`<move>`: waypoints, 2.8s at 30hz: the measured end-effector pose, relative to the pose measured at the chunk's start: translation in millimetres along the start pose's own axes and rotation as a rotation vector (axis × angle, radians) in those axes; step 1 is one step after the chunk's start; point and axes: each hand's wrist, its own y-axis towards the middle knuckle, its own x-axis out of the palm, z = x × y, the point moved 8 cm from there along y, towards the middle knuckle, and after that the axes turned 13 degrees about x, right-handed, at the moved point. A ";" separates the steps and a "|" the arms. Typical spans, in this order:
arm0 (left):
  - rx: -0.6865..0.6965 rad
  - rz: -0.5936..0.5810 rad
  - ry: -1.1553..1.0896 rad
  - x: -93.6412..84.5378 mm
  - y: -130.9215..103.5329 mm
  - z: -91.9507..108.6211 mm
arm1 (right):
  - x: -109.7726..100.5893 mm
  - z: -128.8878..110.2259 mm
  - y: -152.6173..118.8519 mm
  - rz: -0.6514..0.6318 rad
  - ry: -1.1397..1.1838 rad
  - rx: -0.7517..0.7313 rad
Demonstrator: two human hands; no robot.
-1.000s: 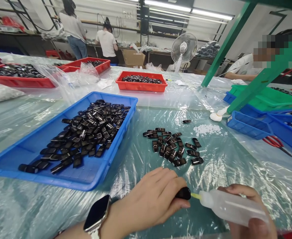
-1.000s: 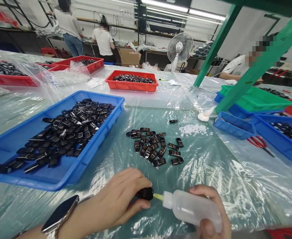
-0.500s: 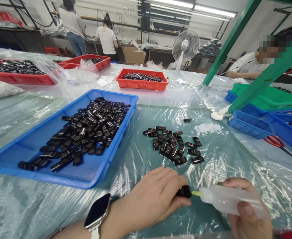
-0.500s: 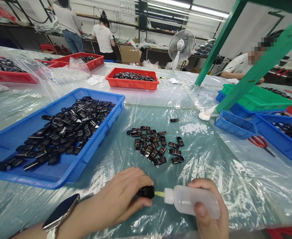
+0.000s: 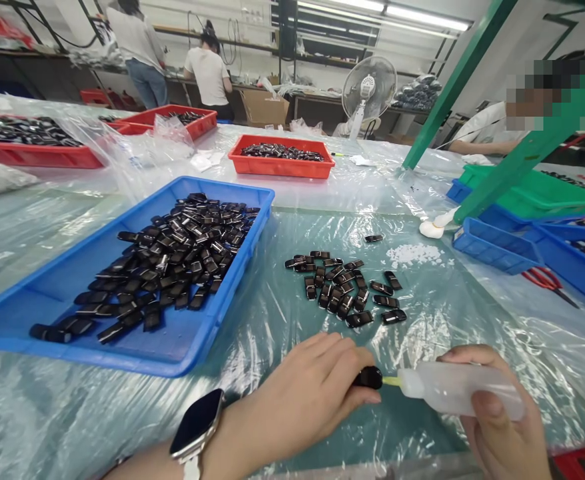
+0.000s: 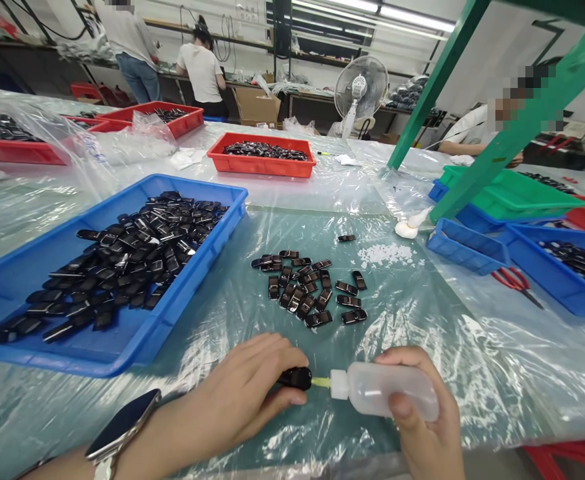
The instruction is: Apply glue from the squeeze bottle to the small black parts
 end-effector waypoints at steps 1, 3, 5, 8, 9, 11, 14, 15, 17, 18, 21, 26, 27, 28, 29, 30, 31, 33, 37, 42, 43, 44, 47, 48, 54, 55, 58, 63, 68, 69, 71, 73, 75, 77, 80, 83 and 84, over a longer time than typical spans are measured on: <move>-0.002 -0.001 -0.002 0.2 0.1 0.0 | -0.5 -0.4 0.7 0.006 -0.001 0.002; -0.004 -0.003 -0.007 0.4 0.3 -0.1 | 0.8 -1.5 2.9 -0.018 -0.012 -0.009; -0.007 0.000 -0.011 0.5 0.0 -0.5 | 3.3 -3.2 5.5 -0.065 -0.029 -0.037; -0.013 0.000 -0.019 1.2 -1.0 -1.0 | 2.8 -4.4 9.0 -0.081 -0.042 -0.049; -0.019 -0.003 -0.024 1.5 -1.5 -1.3 | 1.6 -4.5 9.8 -0.073 -0.043 -0.046; -0.036 -0.010 -0.043 1.9 -2.3 -1.8 | 0.0 -4.1 10.8 -0.068 -0.048 -0.040; -0.081 -0.010 -0.089 1.6 -4.1 -3.4 | -0.9 -3.1 10.3 -0.066 -0.057 -0.033; -0.098 -0.006 -0.107 1.7 -5.0 -4.2 | -0.2 -3.8 9.2 -0.064 -0.059 -0.036; -0.133 -0.004 -0.138 2.8 -7.2 -6.0 | 0.9 -6.4 5.5 -0.028 -0.070 -0.035; -0.148 -0.011 -0.148 4.2 -8.4 -6.8 | 1.4 -8.4 3.1 0.004 -0.079 -0.028; -0.194 -0.043 -0.166 9.0 -11.5 -9.3 | 2.1 -16.6 -4.4 0.109 -0.113 -0.003; -0.228 -0.062 -0.247 12.7 -14.5 -10.9 | 5.1 -33.2 -12.6 0.156 -0.174 -0.054; -0.234 -0.055 -0.258 12.3 -15.2 -11.9 | 5.2 -34.2 -14.1 0.164 -0.179 -0.049; -0.240 -0.039 -0.266 11.2 -15.9 -13.1 | 5.4 -34.6 -15.6 0.173 -0.182 -0.041; -0.247 -0.020 -0.274 10.1 -16.7 -14.7 | 5.8 -34.6 -17.1 0.179 -0.182 -0.036; -0.256 -0.002 -0.285 9.3 -17.5 -16.4 | 6.7 -34.7 -18.6 0.180 -0.179 -0.038; -0.267 0.021 -0.298 8.4 -18.4 -18.2 | 7.3 -34.2 -19.6 0.179 -0.174 -0.039; -0.302 0.059 -0.331 7.8 -20.4 -22.3 | 7.6 -30.5 -19.9 0.173 -0.141 -0.022; -0.367 0.055 -0.364 11.5 -23.3 -26.9 | 4.2 -16.0 -15.4 0.159 -0.038 0.066; -0.321 0.046 -0.352 10.9 -20.0 -23.3 | -6.0 0.4 -6.0 0.124 -0.026 0.084; -0.316 0.047 -0.351 10.5 -19.5 -22.8 | -7.8 2.7 -3.6 0.100 -0.041 0.067; -0.314 0.047 -0.349 10.1 -19.1 -22.5 | -9.5 4.4 -1.6 0.080 -0.058 0.048; -0.309 0.043 -0.346 9.4 -18.4 -21.6 | -13.1 5.3 0.8 0.064 -0.095 0.017; -0.309 0.040 -0.344 9.4 -18.4 -21.3 | -13.3 4.3 0.1 0.077 -0.100 0.028; -0.318 0.012 -0.351 11.1 -21.1 -19.1 | -2.6 -9.8 -8.8 0.114 -0.124 0.080; -0.318 0.011 -0.350 11.1 -21.3 -18.8 | -3.6 -9.3 -8.5 0.119 -0.114 0.077; -0.322 0.015 -0.351 10.5 -20.9 -19.0 | -10.0 -1.0 -4.7 0.111 -0.090 0.058; -0.324 0.014 -0.356 8.8 -17.9 -18.6 | -12.6 2.9 -9.6 0.141 -0.073 0.057; -0.306 0.013 -0.344 8.8 -17.3 -16.5 | -4.2 -5.0 -18.6 0.159 -0.092 0.124; -0.299 0.007 -0.345 9.5 -17.2 -16.0 | -4.8 -5.0 -17.2 0.146 -0.101 0.120; -0.288 -0.005 -0.348 10.6 -17.1 -15.1 | -8.1 -2.8 -12.1 0.109 -0.100 0.100; -0.290 -0.011 -0.345 11.0 -17.4 -14.7 | -10.2 -0.7 -7.4 0.066 -0.084 0.062; -0.303 -0.004 -0.341 10.4 -18.0 -14.7 | -12.4 2.7 -5.4 0.075 -0.057 0.052; -0.320 0.004 -0.342 10.2 -18.5 -15.2 | -15.7 8.7 -5.4 0.137 -0.016 0.081; -0.386 0.018 -0.405 12.3 -19.8 -21.0 | -17.7 19.2 -2.9 0.148 0.086 0.111; -0.550 0.055 -0.500 14.4 -24.8 -37.5 | -23.3 28.7 5.0 0.104 0.222 0.151; -0.610 0.078 -0.508 13.2 -26.9 -44.2 | -25.7 30.8 7.6 0.094 0.278 0.179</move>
